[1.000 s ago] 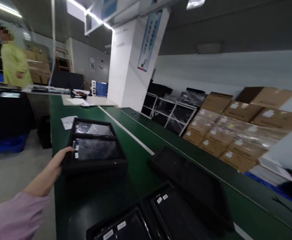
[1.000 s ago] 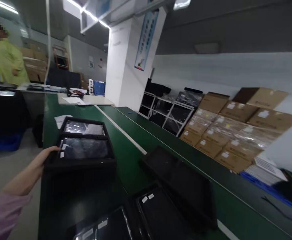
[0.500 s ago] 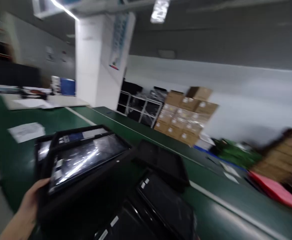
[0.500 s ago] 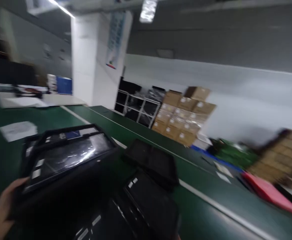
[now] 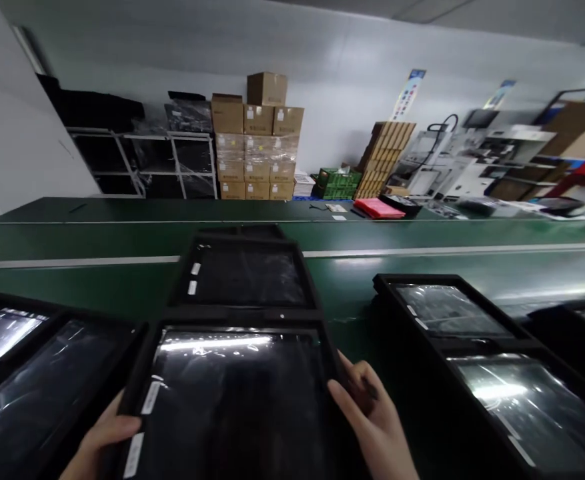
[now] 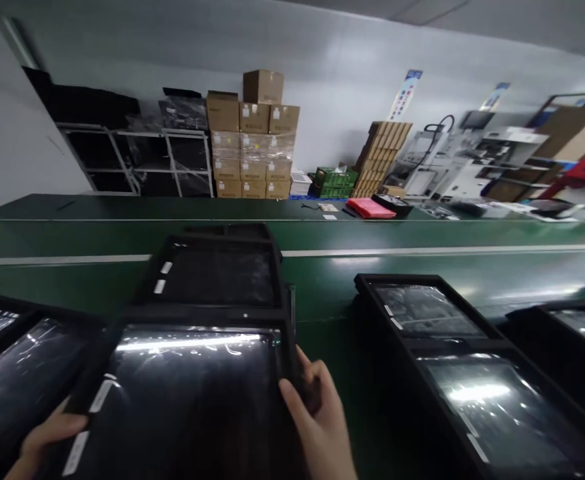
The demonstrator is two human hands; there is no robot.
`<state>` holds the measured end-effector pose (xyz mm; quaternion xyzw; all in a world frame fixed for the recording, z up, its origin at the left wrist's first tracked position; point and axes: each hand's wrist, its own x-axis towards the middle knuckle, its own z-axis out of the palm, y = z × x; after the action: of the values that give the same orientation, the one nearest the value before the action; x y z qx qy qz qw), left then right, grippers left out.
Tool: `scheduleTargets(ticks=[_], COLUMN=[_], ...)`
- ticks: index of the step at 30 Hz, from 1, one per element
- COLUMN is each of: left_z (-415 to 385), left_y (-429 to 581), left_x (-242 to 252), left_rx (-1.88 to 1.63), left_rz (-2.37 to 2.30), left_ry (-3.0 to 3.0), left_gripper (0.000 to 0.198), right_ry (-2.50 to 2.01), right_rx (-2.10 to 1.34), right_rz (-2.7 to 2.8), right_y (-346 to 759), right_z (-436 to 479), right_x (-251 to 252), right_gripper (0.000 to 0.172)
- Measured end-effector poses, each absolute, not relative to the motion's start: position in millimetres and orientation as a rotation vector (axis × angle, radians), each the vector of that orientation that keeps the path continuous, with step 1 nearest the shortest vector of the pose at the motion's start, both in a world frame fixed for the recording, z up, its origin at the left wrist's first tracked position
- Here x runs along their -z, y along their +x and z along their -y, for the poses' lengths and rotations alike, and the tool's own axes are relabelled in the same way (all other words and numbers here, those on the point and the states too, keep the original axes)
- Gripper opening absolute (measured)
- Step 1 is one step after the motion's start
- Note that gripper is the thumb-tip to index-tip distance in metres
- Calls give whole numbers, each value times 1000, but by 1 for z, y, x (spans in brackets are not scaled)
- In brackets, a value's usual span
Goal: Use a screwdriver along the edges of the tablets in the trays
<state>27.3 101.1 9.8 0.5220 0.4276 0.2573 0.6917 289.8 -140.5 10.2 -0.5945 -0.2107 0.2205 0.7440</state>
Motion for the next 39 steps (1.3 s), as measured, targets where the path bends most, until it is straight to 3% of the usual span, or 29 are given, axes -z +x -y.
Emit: scheduleTargets(ticks=[3,7,11,14,17,22,25,27,32,36,39], left_z=[-102,-121,-131,-112,-78,-33,-21,-18,-16,-16,-22], left_y=[52,72,87,121,174,248,271,280,291,284,276], left_x=[-4,-7,-40,-65,-69,-45,-39,-41,-45,-56,-72], left_rx=[-464,-518,-608,-153,197,94,94,95,78,-36,-40], left_rz=[-938,-861,-752,-525,-113,463,513,536,593,491,344], left_ry=[1155,1722,2126,2346,2509,2835,3019,3071,3082,2891,2644], left_gripper=[52,60,44,34,37,45,32,25,21,23,13], right_ry=[-1423,-1693,-1789,-1709,-1617,-1458,-1451,-1424,-1424,-1405,-1364], right_rx=[-357,-187,41,71,49,158,138,48,-101,-95,-66], right_rz=[329,368,589,575,563,262,161,162,363,679,911], right_y=[285,274,282,295,303,309,307,300,271,266,268], right_z=[162,175,171,160,150,152,165,172,182,190,196], right_x=[13,41,49,44,35,26,25,25,24,13,1], right_gripper=[47,36,17,11,18,39,44,40,8,20,26])
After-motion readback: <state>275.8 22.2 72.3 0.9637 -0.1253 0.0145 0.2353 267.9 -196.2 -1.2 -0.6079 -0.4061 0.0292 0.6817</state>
